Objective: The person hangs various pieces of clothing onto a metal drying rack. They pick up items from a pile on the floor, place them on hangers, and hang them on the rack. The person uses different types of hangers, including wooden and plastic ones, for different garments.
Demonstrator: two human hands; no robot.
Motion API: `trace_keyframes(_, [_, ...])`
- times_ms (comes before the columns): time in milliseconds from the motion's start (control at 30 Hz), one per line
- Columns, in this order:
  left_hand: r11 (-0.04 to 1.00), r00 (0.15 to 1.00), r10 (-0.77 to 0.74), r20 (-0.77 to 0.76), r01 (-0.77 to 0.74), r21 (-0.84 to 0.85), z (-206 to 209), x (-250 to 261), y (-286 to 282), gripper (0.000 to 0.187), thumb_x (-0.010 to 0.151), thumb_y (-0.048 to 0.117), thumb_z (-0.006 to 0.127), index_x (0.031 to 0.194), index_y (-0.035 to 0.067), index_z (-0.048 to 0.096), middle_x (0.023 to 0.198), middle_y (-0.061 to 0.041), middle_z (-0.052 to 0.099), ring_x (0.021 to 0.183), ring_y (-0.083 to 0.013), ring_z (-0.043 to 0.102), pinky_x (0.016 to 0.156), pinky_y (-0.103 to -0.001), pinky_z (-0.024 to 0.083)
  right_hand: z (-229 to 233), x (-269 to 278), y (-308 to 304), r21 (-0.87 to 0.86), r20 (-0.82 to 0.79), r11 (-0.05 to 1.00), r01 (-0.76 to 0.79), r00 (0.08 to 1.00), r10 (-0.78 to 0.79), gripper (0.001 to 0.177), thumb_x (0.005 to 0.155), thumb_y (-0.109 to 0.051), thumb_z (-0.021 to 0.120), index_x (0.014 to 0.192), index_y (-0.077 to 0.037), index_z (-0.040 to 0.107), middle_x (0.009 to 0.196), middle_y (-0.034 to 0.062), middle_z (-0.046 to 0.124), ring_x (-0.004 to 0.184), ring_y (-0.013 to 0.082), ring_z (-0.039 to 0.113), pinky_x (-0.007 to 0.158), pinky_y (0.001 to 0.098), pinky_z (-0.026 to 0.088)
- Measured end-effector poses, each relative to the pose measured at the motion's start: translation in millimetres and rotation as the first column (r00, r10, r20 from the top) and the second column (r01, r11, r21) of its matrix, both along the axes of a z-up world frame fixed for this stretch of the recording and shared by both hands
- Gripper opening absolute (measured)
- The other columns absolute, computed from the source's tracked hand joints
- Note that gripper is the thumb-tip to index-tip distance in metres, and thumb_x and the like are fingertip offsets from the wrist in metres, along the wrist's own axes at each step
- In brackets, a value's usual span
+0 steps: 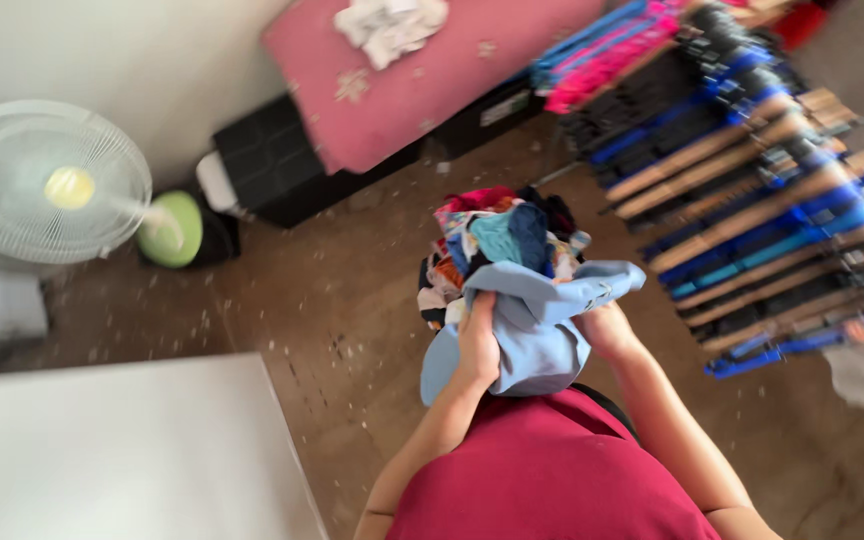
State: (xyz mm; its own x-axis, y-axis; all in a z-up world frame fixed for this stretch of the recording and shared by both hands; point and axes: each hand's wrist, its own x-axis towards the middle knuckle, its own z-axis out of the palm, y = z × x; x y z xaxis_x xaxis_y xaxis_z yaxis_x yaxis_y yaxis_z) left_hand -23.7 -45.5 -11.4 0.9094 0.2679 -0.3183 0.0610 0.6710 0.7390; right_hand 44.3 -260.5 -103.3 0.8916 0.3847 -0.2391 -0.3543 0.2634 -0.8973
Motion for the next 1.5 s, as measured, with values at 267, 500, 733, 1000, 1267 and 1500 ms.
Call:
trace_keyframes(267, [0.720, 0.638, -0.674, 0.372, 0.680, 0.139, 24.8, -19.1, -35.3, 0.031, 0.111, 0.009, 0.053, 0.140, 0.002, 0.046, 0.125, -0.006, 0.053, 0.126, -0.0179, 0.048, 0.119, -0.035, 0.035, 57.7, -118.1, -99.6, -0.015, 0.085, 0.701, 0.713, 0.699, -0.710, 0.023, 0.103, -0.012, 0.052, 0.120, -0.001, 0.063, 0.109, 0.0050, 0.069, 0.098, 0.0159, 0.067, 0.087, 0.0316, 0.055])
trace_keyframes(500, [0.296, 0.142, -0.927, 0.347, 0.847, 0.441, 74.7, -43.5, -107.1, 0.071, 0.095, 0.018, 0.066, 0.157, 0.007, 0.032, 0.145, -0.008, 0.049, 0.138, -0.0182, 0.046, 0.122, -0.034, 0.032, 125.5, -283.8, -180.8, -0.190, 0.482, 0.139, 0.972, 0.216, -0.849, 0.040, 0.119, -0.035, 0.056, 0.095, -0.003, 0.062, 0.082, -0.0045, 0.059, 0.070, 0.0037, 0.048, 0.061, 0.0206, 0.036])
trace_keyframes(733, [0.118, 0.044, -0.992, 0.116, 0.612, 0.782, 63.7, -71.2, -166.0, 0.110, 0.084, 0.038, 0.074, 0.168, 0.009, 0.009, 0.164, -0.019, 0.035, 0.138, -0.0323, 0.042, 0.118, -0.043, 0.032, 129.0, -368.0, -236.6, -0.521, 0.706, -0.255, 0.815, 0.244, -0.664, 0.043, 0.117, -0.014, 0.061, 0.079, 0.004, 0.056, 0.065, 0.0024, 0.048, 0.065, 0.0056, 0.042, 0.056, 0.0255, 0.033])
trace_keyframes(1000, [0.192, 0.076, -0.981, 0.176, 0.459, 0.868, 62.2, -121.2, -278.2, 0.102, 0.087, 0.044, 0.079, 0.165, 0.011, 0.023, 0.162, -0.020, 0.039, 0.149, -0.0374, 0.038, 0.123, -0.049, 0.029, 168.8, -339.3, -253.5, -0.780, 0.463, 0.194, 0.595, 0.757, -0.461, 0.012, 0.092, -0.012, 0.070, 0.100, -0.006, 0.077, 0.067, 0.0178, 0.059, 0.056, 0.0259, 0.052, 0.054, 0.0356, 0.046])
trace_keyframes(1267, [0.284, 0.214, -0.948, 0.234, 0.244, 0.927, 39.5, -164.1, -367.2, 0.011, 0.094, 0.016, 0.073, 0.095, 0.005, 0.071, 0.099, -0.008, 0.069, 0.099, -0.0273, 0.068, 0.108, -0.044, 0.048, 153.9, -377.3, -319.7, -0.774, 0.466, 0.336, 0.536, 0.842, -0.270, 0.020, 0.092, -0.023, 0.075, 0.096, -0.004, 0.068, 0.074, 0.0156, 0.060, 0.062, 0.0312, 0.054, 0.061, 0.0362, 0.050])
trace_keyframes(1500, [0.397, 0.278, -0.910, 0.309, 0.366, 0.841, 36.9, -176.5, -377.2, 0.009, 0.098, 0.008, 0.066, 0.102, 0.001, 0.070, 0.095, -0.009, 0.070, 0.088, -0.0222, 0.069, 0.085, -0.033, 0.052, 138.4, -382.4, -351.5, -0.703, 0.671, 0.325, 0.632, 0.741, 0.010, 0.030, 0.073, -0.028, 0.083, 0.087, -0.006, 0.068, 0.085, 0.0108, 0.068, 0.079, 0.0316, 0.062, 0.074, 0.0409, 0.049])
